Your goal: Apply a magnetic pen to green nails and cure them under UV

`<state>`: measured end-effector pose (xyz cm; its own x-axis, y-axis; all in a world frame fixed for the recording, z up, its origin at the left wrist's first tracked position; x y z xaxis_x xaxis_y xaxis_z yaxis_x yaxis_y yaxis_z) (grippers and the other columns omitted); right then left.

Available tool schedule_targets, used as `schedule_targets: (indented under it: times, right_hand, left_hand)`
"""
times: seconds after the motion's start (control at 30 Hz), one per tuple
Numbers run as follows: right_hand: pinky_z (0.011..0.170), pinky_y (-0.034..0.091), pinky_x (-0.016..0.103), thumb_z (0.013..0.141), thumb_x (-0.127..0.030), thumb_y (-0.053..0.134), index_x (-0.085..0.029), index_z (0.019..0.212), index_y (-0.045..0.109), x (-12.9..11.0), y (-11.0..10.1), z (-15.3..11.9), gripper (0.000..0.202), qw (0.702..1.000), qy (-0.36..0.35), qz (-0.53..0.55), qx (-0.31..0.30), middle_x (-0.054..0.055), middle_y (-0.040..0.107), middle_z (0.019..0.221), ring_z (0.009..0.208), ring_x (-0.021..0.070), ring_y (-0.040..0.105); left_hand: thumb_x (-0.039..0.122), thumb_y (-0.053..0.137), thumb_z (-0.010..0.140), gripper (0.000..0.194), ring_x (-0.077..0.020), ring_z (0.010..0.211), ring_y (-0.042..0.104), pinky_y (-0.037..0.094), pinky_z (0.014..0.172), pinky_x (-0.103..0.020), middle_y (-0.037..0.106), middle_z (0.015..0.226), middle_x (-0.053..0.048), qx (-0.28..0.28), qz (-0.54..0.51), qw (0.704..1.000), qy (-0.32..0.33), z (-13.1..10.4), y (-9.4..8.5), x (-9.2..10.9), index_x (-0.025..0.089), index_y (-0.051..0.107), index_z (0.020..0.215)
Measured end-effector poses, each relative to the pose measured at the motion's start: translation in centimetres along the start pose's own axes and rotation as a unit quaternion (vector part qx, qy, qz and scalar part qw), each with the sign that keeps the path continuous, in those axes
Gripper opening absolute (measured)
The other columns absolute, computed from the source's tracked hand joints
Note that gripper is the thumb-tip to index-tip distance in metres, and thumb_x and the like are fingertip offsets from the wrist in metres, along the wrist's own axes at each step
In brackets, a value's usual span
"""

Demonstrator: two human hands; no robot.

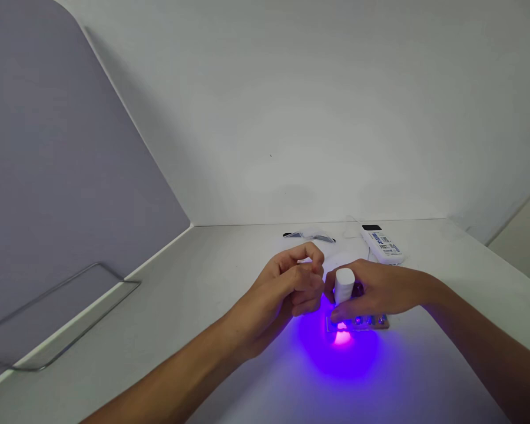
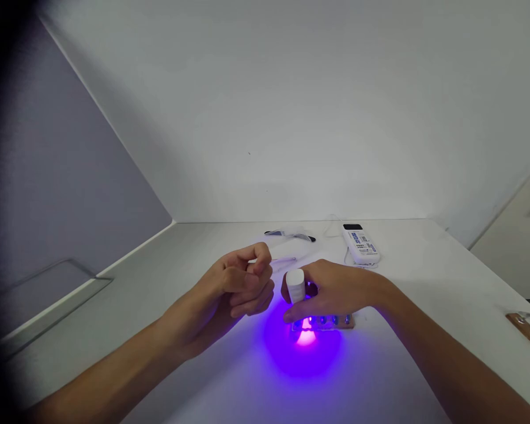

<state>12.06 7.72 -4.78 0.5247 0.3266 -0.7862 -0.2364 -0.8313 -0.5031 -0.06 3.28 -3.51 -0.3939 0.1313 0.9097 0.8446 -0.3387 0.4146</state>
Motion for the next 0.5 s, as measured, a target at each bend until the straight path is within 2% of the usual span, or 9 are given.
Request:
schedule_targets:
  times: [0.13,0.5]
  right_hand:
    - [0.051,0.032,0.020,0.079,-0.045,0.074,-0.020,0.087,0.059,-0.17,-0.15,-0.06,0.031,1.000,-0.009,0.003,0.005,-0.006,0.048,0.065,0.057,0.0080,0.042]
    - [0.052,0.031,0.021,0.084,-0.045,0.070,-0.018,0.082,0.064,-0.70,-0.12,-0.20,0.028,1.000,-0.024,-0.001,0.002,-0.006,0.044,0.063,0.056,0.0078,0.039]
  left_hand:
    - [0.009,0.056,0.078,0.013,-0.0069,0.047,0.019,0.015,0.048,-0.025,0.029,0.052,0.010,-0.014,-0.005,1.000,-0.005,-0.06,0.15,-0.14,0.019,0.049,0.074]
    - [0.019,0.056,0.089,0.019,-0.0079,0.047,0.022,0.020,0.050,-0.025,0.033,0.047,0.009,-0.017,0.035,0.999,0.008,-0.12,0.08,-0.06,0.018,0.053,0.070]
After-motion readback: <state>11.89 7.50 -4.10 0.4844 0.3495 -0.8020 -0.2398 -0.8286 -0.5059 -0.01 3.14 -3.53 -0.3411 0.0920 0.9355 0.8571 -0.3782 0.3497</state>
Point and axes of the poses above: each hand's wrist, its own z-axis towards the middle knuckle, its own y-axis out of the palm, x = y × z, the point moved 6 cm from there along z, towards the middle knuckle
